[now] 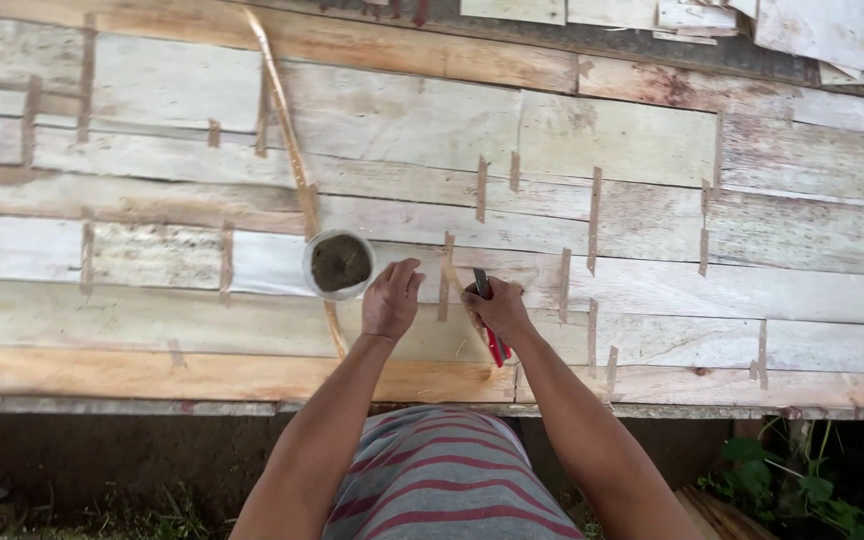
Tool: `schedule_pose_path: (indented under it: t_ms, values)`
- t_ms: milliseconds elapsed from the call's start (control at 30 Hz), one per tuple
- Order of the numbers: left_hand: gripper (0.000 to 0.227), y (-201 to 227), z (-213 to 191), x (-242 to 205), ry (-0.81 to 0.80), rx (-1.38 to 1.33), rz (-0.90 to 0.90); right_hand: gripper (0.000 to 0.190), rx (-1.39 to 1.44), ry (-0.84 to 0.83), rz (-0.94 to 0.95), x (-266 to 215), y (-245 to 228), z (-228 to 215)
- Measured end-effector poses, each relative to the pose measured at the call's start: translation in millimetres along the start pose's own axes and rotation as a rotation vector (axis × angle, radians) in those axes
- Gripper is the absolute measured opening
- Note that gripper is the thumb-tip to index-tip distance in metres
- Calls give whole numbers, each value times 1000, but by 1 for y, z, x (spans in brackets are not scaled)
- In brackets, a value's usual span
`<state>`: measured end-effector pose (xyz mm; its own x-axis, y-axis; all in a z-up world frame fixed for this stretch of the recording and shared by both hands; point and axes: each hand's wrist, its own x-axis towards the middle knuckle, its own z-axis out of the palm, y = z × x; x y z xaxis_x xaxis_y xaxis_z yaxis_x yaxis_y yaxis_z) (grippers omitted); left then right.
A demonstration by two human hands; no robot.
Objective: Applying and cutting thin strips of material onto a wooden surface using a utility knife.
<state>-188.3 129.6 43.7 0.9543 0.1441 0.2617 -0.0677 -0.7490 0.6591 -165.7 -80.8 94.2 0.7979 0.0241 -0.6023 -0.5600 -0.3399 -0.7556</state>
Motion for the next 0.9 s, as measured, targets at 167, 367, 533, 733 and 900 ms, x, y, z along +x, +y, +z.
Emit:
schedule_pose_path:
  t_ms: [167,367,533,733,900]
  values:
    - [15,-13,-81,6,241,65,-87,38,-436,103,-56,-9,-21,19]
    - [42,-31,-112,-1,210,-82,-637,41,-626,31,-369,-35,-62,66]
    - [40,-38,-109,-10,132,-231,-801,45,-740,-177,-345,-19,-28,102]
    - [41,-28,-103,-9,6,-303,-826,66,-838,99,-464,-30,-41,102]
    - [33,-21,-97,-2,-87,-315,-837,56,-1140,27,-541,-58,-107,97]
